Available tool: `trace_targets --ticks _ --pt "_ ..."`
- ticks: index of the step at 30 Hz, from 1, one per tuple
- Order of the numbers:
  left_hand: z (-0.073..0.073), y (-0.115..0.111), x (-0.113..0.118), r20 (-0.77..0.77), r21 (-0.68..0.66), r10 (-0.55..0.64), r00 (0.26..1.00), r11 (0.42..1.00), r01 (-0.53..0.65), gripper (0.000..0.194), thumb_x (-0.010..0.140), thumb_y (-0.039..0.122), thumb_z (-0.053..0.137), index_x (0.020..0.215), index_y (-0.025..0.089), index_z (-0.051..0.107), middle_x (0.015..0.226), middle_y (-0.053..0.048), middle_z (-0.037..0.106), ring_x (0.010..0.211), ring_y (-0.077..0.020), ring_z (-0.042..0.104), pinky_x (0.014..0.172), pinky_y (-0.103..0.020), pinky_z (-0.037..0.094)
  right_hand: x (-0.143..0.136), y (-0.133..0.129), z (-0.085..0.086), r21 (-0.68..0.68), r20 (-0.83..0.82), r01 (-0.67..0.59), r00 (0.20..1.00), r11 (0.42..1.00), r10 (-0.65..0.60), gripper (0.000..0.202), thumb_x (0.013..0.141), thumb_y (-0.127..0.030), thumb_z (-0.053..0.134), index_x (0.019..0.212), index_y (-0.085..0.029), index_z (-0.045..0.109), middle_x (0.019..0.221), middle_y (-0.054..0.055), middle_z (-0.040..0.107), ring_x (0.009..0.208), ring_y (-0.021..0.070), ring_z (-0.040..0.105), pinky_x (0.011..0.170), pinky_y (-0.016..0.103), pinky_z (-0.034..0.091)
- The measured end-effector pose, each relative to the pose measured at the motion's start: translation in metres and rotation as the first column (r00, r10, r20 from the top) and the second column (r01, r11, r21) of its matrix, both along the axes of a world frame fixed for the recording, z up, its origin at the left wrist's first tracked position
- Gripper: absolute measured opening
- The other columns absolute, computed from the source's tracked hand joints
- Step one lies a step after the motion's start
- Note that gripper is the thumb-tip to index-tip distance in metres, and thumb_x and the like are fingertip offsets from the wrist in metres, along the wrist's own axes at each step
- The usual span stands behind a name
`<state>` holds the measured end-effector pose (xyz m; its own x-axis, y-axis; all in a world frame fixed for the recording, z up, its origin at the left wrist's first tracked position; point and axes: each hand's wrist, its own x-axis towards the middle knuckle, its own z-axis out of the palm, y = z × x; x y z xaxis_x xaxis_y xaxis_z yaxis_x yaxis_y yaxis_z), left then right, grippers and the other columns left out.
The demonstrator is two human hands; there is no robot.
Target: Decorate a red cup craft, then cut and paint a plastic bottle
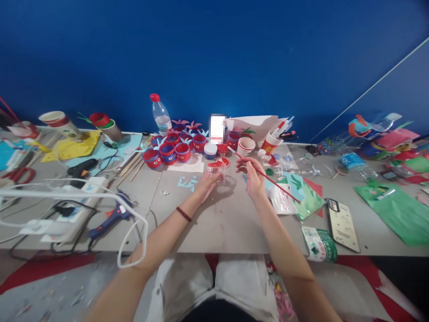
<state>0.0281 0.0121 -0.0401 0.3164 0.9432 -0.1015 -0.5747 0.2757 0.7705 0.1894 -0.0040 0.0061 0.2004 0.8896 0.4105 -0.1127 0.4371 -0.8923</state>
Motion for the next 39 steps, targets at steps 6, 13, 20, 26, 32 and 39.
trace_targets --ticks 6,13,20,26,32,39 --pt "0.007 0.001 -0.001 -0.029 -0.032 0.061 0.998 0.998 -0.062 0.039 0.065 0.028 0.082 0.096 0.018 0.060 0.084 -0.002 0.069 0.080 -0.0153 0.067 0.084 -0.032 0.047 -0.002 -0.004 0.012 -0.096 -0.067 -0.024 0.998 0.995 0.018 0.026 0.081 -0.045 0.064 0.096 -0.024 0.062 0.080 0.002 0.071 0.070 0.0166 0.066 0.064 0.032 0.055" --pt "0.011 0.002 -0.004 -0.081 0.016 0.067 0.995 0.998 -0.066 0.040 0.065 0.035 0.081 0.096 0.017 0.064 0.085 -0.003 0.069 0.084 -0.0186 0.067 0.082 -0.032 0.047 0.007 -0.007 0.006 -0.145 -0.078 -0.018 0.997 0.989 0.007 0.028 0.074 -0.046 0.071 0.085 -0.021 0.065 0.077 0.003 0.071 0.069 0.0181 0.068 0.059 0.032 0.055" --pt "0.003 0.002 -0.003 -0.193 0.052 0.118 0.974 0.993 -0.110 0.036 0.067 0.036 0.080 0.096 0.017 0.069 0.089 -0.005 0.073 0.084 -0.0189 0.066 0.084 -0.033 0.047 0.015 -0.007 -0.016 -0.159 -0.137 0.014 0.990 0.987 -0.036 0.028 0.075 -0.046 0.073 0.084 -0.020 0.065 0.071 0.004 0.072 0.062 0.0172 0.066 0.055 0.030 0.054" --pt "0.000 0.000 -0.002 -0.203 0.040 0.125 0.971 0.992 -0.119 0.032 0.068 0.035 0.080 0.092 0.017 0.069 0.084 -0.005 0.073 0.080 -0.0178 0.066 0.079 -0.031 0.048 0.010 -0.009 -0.020 -0.130 -0.055 0.023 0.998 0.991 -0.031 0.025 0.079 -0.044 0.069 0.085 -0.020 0.064 0.073 0.005 0.072 0.066 0.0173 0.067 0.056 0.030 0.054" --pt "0.003 0.000 -0.002 -0.271 0.070 0.144 0.952 0.989 -0.130 0.031 0.069 0.036 0.078 0.091 0.016 0.068 0.081 -0.004 0.071 0.077 -0.0163 0.064 0.078 -0.030 0.047 0.005 -0.012 -0.016 -0.048 0.040 0.084 0.996 0.995 -0.082 0.025 0.082 -0.044 0.066 0.085 -0.020 0.064 0.072 0.004 0.071 0.064 0.0160 0.065 0.055 0.029 0.053" --pt "0.001 0.002 -0.003 -0.251 0.082 0.144 0.957 0.989 -0.127 0.032 0.069 0.036 0.077 0.093 0.016 0.068 0.083 -0.006 0.071 0.078 -0.0174 0.065 0.079 -0.031 0.046 0.008 -0.011 -0.017 -0.027 0.053 0.134 0.990 0.991 -0.133 0.025 0.082 -0.045 0.066 0.084 -0.020 0.063 0.072 0.004 0.071 0.062 0.0153 0.064 0.055 0.029 0.054"
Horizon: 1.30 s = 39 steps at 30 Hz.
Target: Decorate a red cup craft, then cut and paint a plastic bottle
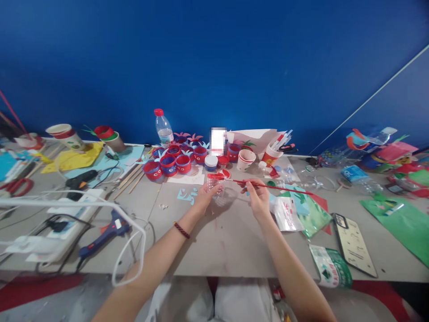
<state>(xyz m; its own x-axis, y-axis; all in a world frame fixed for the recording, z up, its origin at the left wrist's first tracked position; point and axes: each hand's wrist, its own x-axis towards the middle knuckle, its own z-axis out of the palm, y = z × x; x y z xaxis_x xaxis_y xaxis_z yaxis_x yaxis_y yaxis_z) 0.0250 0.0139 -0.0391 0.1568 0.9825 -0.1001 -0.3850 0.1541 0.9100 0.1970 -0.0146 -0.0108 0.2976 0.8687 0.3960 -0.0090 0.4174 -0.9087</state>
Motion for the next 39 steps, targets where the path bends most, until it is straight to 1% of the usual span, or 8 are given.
trace_targets --ticks 4,9,15,18,23,27,33,39 --pt "-0.0010 0.0007 0.0003 0.004 -0.022 0.002 1.000 1.000 -0.002 0.031 0.070 0.035 0.077 0.093 0.017 0.068 0.083 -0.006 0.072 0.079 -0.0180 0.065 0.080 -0.031 0.046 0.0008 0.0002 -0.0001 0.003 0.014 0.015 1.000 1.000 -0.015 0.024 0.083 -0.044 0.065 0.085 -0.020 0.063 0.073 0.004 0.070 0.065 0.0163 0.066 0.055 0.029 0.054" --pt "-0.0009 -0.0001 0.0014 0.029 -0.049 0.018 0.999 0.999 -0.017 0.028 0.068 0.033 0.078 0.089 0.017 0.069 0.084 -0.007 0.072 0.079 -0.0193 0.065 0.078 -0.032 0.046 0.0020 0.0003 -0.0005 -0.001 -0.024 0.050 0.998 0.999 -0.050 0.023 0.082 -0.042 0.066 0.085 -0.019 0.063 0.073 0.004 0.070 0.067 0.0169 0.067 0.054 0.028 0.053" --pt "0.0013 -0.0012 0.0008 0.007 -0.023 0.016 1.000 1.000 -0.016 0.028 0.069 0.036 0.077 0.087 0.017 0.070 0.084 -0.007 0.072 0.081 -0.0199 0.065 0.081 -0.033 0.046 0.0048 -0.0010 -0.0002 -0.005 -0.042 0.089 0.995 0.996 -0.089 0.023 0.082 -0.042 0.066 0.084 -0.019 0.061 0.073 0.004 0.070 0.067 0.0174 0.068 0.054 0.028 0.052" --pt "-0.0002 0.0000 0.0007 -0.036 -0.037 0.017 0.999 0.999 -0.018 0.030 0.068 0.036 0.078 0.090 0.017 0.069 0.085 -0.007 0.072 0.079 -0.0191 0.064 0.080 -0.033 0.047 0.0042 -0.0025 -0.0007 0.000 -0.058 0.068 0.996 0.998 -0.068 0.021 0.083 -0.040 0.065 0.085 -0.019 0.061 0.074 0.004 0.071 0.066 0.0167 0.067 0.054 0.028 0.052" --pt "-0.0030 0.0023 0.0013 -0.045 -0.057 0.029 0.999 0.998 -0.032 0.035 0.066 0.033 0.079 0.094 0.016 0.066 0.086 -0.007 0.071 0.080 -0.0187 0.066 0.082 -0.034 0.047 0.0006 -0.0058 -0.0006 0.007 0.013 0.028 1.000 1.000 -0.028 0.018 0.085 -0.037 0.064 0.087 -0.019 0.063 0.076 0.005 0.072 0.070 0.0169 0.067 0.055 0.028 0.053" --pt "-0.0032 0.0021 0.0016 -0.064 -0.044 0.029 0.998 0.999 -0.031 0.032 0.068 0.033 0.078 0.092 0.016 0.067 0.084 -0.007 0.071 0.080 -0.0182 0.065 0.082 -0.032 0.046 0.0003 -0.0059 -0.0011 0.011 0.062 0.065 0.996 0.998 -0.066 0.017 0.085 -0.036 0.064 0.086 -0.019 0.064 0.077 0.004 0.070 0.071 0.0167 0.067 0.056 0.027 0.054" --pt "-0.0031 0.0007 0.0015 -0.046 -0.024 0.024 0.999 0.999 -0.025 0.030 0.068 0.034 0.077 0.092 0.018 0.068 0.082 -0.005 0.071 0.079 -0.0177 0.064 0.079 -0.031 0.047 0.0027 -0.0041 -0.0035 0.022 0.068 0.111 0.991 0.994 -0.112 0.018 0.085 -0.037 0.064 0.086 -0.019 0.063 0.078 0.004 0.068 0.074 0.0178 0.069 0.056 0.027 0.054" --pt "0.0036 -0.0003 -0.0007 -0.027 -0.021 0.031 0.999 0.999 -0.031 0.033 0.067 0.037 0.077 0.092 0.017 0.067 0.086 -0.006 0.070 0.080 -0.0175 0.064 0.082 -0.033 0.046 0.0063 -0.0035 -0.0001 0.003 0.069 0.180 0.981 0.984 -0.180 0.023 0.083 -0.042 0.064 0.084 -0.019 0.061 0.077 0.003 0.068 0.070 0.0180 0.069 0.056 0.028 0.053"
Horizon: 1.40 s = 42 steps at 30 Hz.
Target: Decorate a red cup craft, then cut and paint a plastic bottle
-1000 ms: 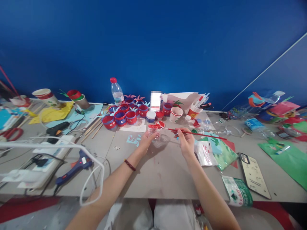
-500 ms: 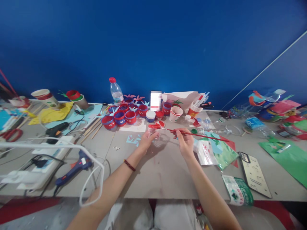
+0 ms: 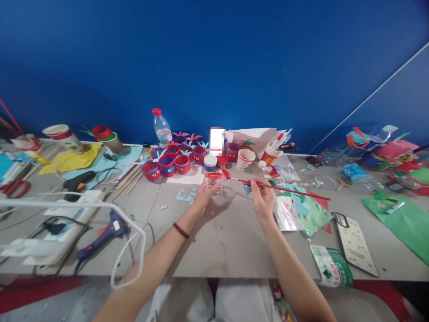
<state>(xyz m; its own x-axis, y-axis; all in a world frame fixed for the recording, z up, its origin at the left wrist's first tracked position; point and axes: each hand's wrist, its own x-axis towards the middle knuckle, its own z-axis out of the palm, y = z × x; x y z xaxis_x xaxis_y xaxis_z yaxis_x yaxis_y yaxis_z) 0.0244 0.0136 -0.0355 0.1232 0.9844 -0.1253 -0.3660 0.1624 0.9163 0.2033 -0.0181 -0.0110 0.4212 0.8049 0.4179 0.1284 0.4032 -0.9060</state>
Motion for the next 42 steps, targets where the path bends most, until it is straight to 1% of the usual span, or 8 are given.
trace_targets --ticks 7,13,15,18,22,26,32,42 --pt "0.004 0.002 -0.001 0.093 0.035 -0.033 0.995 0.999 0.030 0.041 0.066 0.039 0.080 0.097 0.017 0.064 0.089 -0.005 0.068 0.082 -0.0168 0.062 0.081 -0.032 0.046 0.005 0.001 0.026 0.010 -0.087 0.076 0.993 0.997 -0.075 0.027 0.080 -0.046 0.066 0.088 -0.022 0.055 0.073 0.001 0.065 0.066 0.0158 0.066 0.052 0.025 0.051" --pt "-0.004 0.004 -0.002 0.102 0.030 -0.041 0.994 0.999 0.038 0.041 0.064 0.036 0.082 0.097 0.019 0.065 0.090 -0.004 0.069 0.083 -0.0176 0.064 0.081 -0.033 0.048 0.009 0.032 0.053 -0.011 0.116 -0.044 0.992 0.999 0.045 0.031 0.087 -0.051 0.054 0.094 -0.021 0.060 0.084 0.006 0.068 0.075 0.0184 0.065 0.054 0.027 0.051" --pt "-0.005 0.004 -0.001 0.106 0.045 -0.046 0.993 0.998 0.042 0.041 0.066 0.038 0.081 0.099 0.019 0.064 0.092 -0.005 0.070 0.084 -0.0184 0.065 0.081 -0.034 0.048 0.008 0.050 0.059 -0.058 0.215 -0.086 0.972 0.995 0.097 0.034 0.091 -0.050 0.047 0.095 -0.021 0.062 0.086 0.006 0.069 0.072 0.0183 0.065 0.055 0.028 0.051" --pt "-0.006 0.005 -0.001 0.116 0.042 -0.030 0.993 0.999 0.026 0.046 0.066 0.039 0.081 0.102 0.018 0.061 0.093 -0.005 0.070 0.086 -0.0187 0.066 0.082 -0.035 0.048 0.004 0.076 0.064 -0.135 0.378 -0.075 0.918 0.988 0.121 0.027 0.091 -0.043 0.049 0.100 -0.021 0.061 0.081 0.004 0.069 0.067 0.0178 0.065 0.063 0.031 0.051" --pt "-0.003 0.004 -0.001 0.111 -0.004 -0.024 0.994 1.000 0.025 0.051 0.064 0.038 0.082 0.103 0.017 0.058 0.095 -0.007 0.070 0.088 -0.0199 0.067 0.082 -0.035 0.048 0.000 0.101 0.062 -0.137 0.551 0.026 0.833 0.990 0.054 0.018 0.088 -0.035 0.053 0.093 -0.020 0.061 0.082 0.006 0.071 0.075 0.0219 0.068 0.074 0.034 0.050" --pt "-0.001 0.005 0.000 0.105 -0.027 -0.026 0.994 0.999 0.029 0.048 0.065 0.037 0.082 0.101 0.017 0.058 0.095 -0.008 0.070 0.089 -0.0212 0.067 0.083 -0.036 0.049 0.000 0.115 0.053 -0.107 0.686 0.152 0.727 0.983 -0.037 0.019 0.087 -0.034 0.054 0.086 -0.019 0.066 0.084 0.008 0.073 0.081 0.0240 0.067 0.075 0.032 0.047" --pt "-0.004 0.007 -0.001 0.118 -0.037 -0.010 0.993 0.999 0.015 0.040 0.065 0.036 0.082 0.093 0.019 0.060 0.089 -0.007 0.071 0.084 -0.0211 0.067 0.079 -0.036 0.050 -0.003 0.120 0.050 -0.144 0.815 0.229 0.579 0.963 -0.016 0.024 0.090 -0.035 0.051 0.088 -0.020 0.070 0.079 0.007 0.073 0.080 0.0245 0.066 0.072 0.030 0.043" --pt "-0.007 0.005 0.000 0.124 -0.050 -0.010 0.992 0.999 0.016 0.037 0.066 0.036 0.081 0.092 0.019 0.061 0.089 -0.007 0.072 0.084 -0.0211 0.068 0.079 -0.036 0.051 0.001 0.129 0.037 -0.155 0.862 0.248 0.507 0.956 0.008 0.031 0.092 -0.038 0.049 0.091 -0.020 0.073 0.084 0.009 0.073 0.084 0.0227 0.064 0.076 0.029 0.040"
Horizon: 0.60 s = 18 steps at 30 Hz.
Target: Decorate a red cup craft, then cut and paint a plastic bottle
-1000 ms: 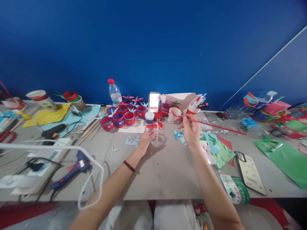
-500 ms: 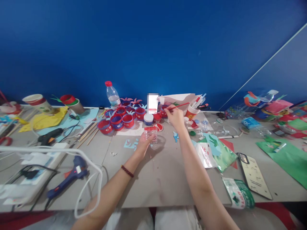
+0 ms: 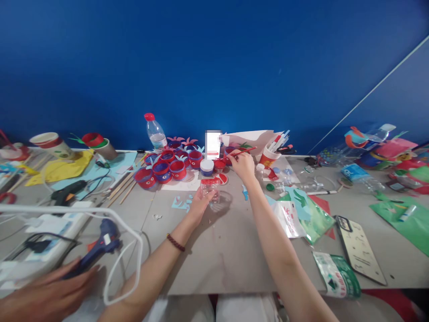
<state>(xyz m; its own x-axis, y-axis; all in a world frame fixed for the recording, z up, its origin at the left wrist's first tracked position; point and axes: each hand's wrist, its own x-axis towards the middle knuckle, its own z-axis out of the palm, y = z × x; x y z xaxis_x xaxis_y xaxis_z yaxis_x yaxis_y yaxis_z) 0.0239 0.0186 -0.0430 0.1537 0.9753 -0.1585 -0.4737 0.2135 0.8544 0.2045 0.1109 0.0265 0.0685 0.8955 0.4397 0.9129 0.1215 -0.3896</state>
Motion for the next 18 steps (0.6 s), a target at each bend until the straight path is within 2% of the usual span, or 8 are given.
trace_targets --ticks 6,13,18 --pt "-0.001 -0.001 -0.001 -0.030 0.025 -0.011 0.999 1.000 0.011 0.038 0.067 0.036 0.081 0.096 0.020 0.063 0.092 -0.007 0.073 0.084 -0.0211 0.068 0.082 -0.037 0.050 -0.005 -0.001 -0.001 -0.013 0.108 -0.008 0.994 1.000 0.009 0.034 0.093 -0.036 0.048 0.088 -0.016 0.075 0.088 0.012 0.073 0.090 0.0256 0.063 0.082 0.033 0.038" --pt "-0.005 0.000 0.000 -0.048 0.025 0.018 0.999 1.000 -0.017 0.035 0.068 0.036 0.079 0.096 0.021 0.064 0.092 -0.007 0.072 0.086 -0.0216 0.068 0.082 -0.037 0.049 -0.008 -0.006 0.006 -0.027 0.225 0.024 0.974 0.999 -0.018 0.034 0.093 -0.038 0.047 0.088 -0.016 0.072 0.082 0.014 0.072 0.084 0.0276 0.064 0.075 0.034 0.038" --pt "0.000 -0.001 0.001 -0.062 0.022 0.007 0.998 1.000 -0.005 0.034 0.068 0.036 0.079 0.094 0.021 0.064 0.089 -0.006 0.072 0.082 -0.0206 0.067 0.080 -0.037 0.050 -0.010 -0.009 0.013 -0.047 0.256 0.024 0.967 0.999 -0.011 0.030 0.093 -0.036 0.046 0.087 -0.019 0.070 0.080 0.012 0.072 0.082 0.0259 0.064 0.071 0.032 0.037"
